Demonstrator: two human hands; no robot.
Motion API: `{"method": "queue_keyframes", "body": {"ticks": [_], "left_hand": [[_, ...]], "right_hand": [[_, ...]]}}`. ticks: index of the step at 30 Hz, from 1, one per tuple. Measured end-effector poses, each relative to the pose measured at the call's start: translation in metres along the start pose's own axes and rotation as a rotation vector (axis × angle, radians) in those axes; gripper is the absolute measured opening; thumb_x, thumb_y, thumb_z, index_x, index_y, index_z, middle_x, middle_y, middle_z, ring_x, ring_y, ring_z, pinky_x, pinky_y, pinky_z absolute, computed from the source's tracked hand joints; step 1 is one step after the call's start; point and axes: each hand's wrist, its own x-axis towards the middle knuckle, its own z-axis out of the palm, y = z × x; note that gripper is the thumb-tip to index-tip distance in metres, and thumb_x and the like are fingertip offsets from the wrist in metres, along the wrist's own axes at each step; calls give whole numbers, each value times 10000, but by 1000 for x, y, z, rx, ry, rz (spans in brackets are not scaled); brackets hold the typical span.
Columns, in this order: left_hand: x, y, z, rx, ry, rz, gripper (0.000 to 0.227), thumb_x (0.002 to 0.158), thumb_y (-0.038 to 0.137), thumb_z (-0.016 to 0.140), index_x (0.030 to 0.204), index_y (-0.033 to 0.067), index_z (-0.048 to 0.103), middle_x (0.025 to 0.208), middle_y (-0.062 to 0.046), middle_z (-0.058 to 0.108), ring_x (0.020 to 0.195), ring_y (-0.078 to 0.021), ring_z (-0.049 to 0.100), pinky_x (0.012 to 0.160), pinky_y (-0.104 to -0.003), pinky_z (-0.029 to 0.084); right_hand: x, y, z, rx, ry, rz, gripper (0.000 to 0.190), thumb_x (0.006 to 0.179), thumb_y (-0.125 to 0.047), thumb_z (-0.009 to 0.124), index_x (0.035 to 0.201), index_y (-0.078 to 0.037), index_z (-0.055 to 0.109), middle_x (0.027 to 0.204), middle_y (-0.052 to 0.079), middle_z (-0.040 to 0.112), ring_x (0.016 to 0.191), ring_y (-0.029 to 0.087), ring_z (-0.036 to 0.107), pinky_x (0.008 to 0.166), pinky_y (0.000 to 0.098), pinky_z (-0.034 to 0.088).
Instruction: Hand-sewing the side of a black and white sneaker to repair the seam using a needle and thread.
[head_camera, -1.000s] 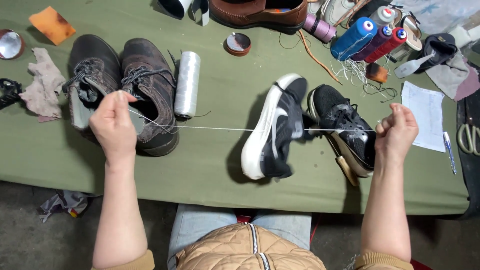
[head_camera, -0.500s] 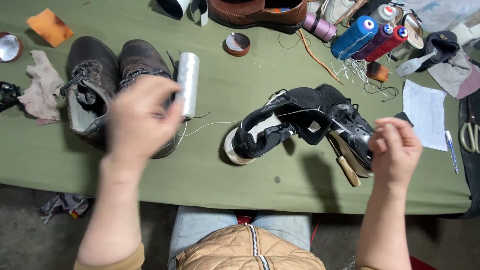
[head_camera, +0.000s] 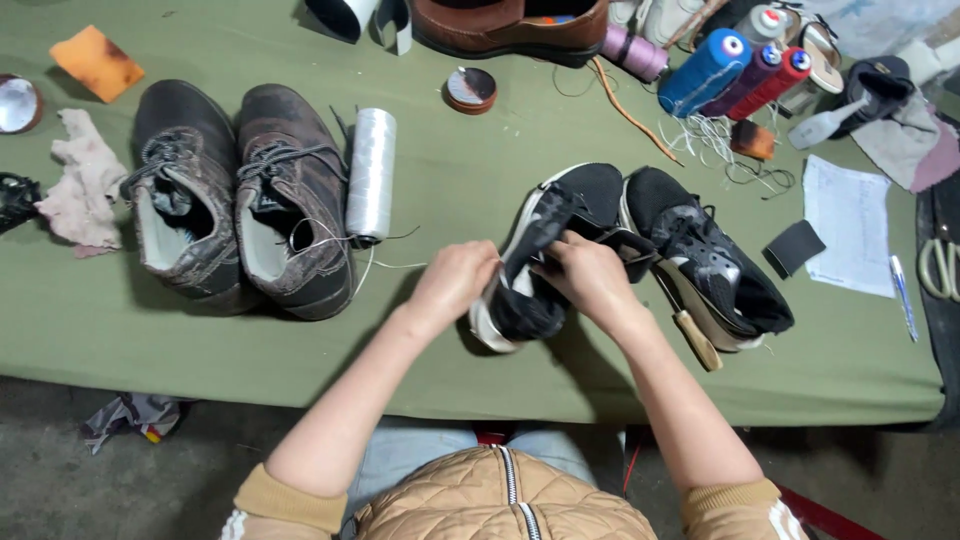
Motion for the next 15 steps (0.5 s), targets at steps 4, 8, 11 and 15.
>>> {"method": "queue_keyframes", "body": {"ticks": [4,8,11,15], "left_hand": [[-17,22,-12,-419,89,-10,108,987,261,634,912,214,697,785,7,657,780,-176,673,730,-299,519],[-18,51,-5,-1138,184,-6,218,1036,214,584,889,89,687,1134,-103,694,1078,-158,615,1016,-302,452],[-13,76,8,-1530,207,-66,223,1061,184,527,892,58,598,1014,-106,650,991,-151,612,1003,-305,459],[-11,68,40,-1799,227,-183,178,1067,170,530,926,64,557,727,37,343,682,-98,520,911,-340,560]], "right_hand": [[-22,19,-4,154,73,-59,198,954,-244,682,876,-63,666,770,112,543,732,400,661,619,468,529],[-45,46,30,1186,270,-70,251,1049,-152,544,864,-23,653,1144,164,635,1107,285,640,999,436,512],[-50,60,56,1605,409,125,293,1090,-245,467,866,-64,525,1076,114,586,921,229,604,710,346,451],[-47,23,39,2008,635,368,363,1081,-210,533,740,-112,459,703,18,583,635,130,638,549,166,479]]}}
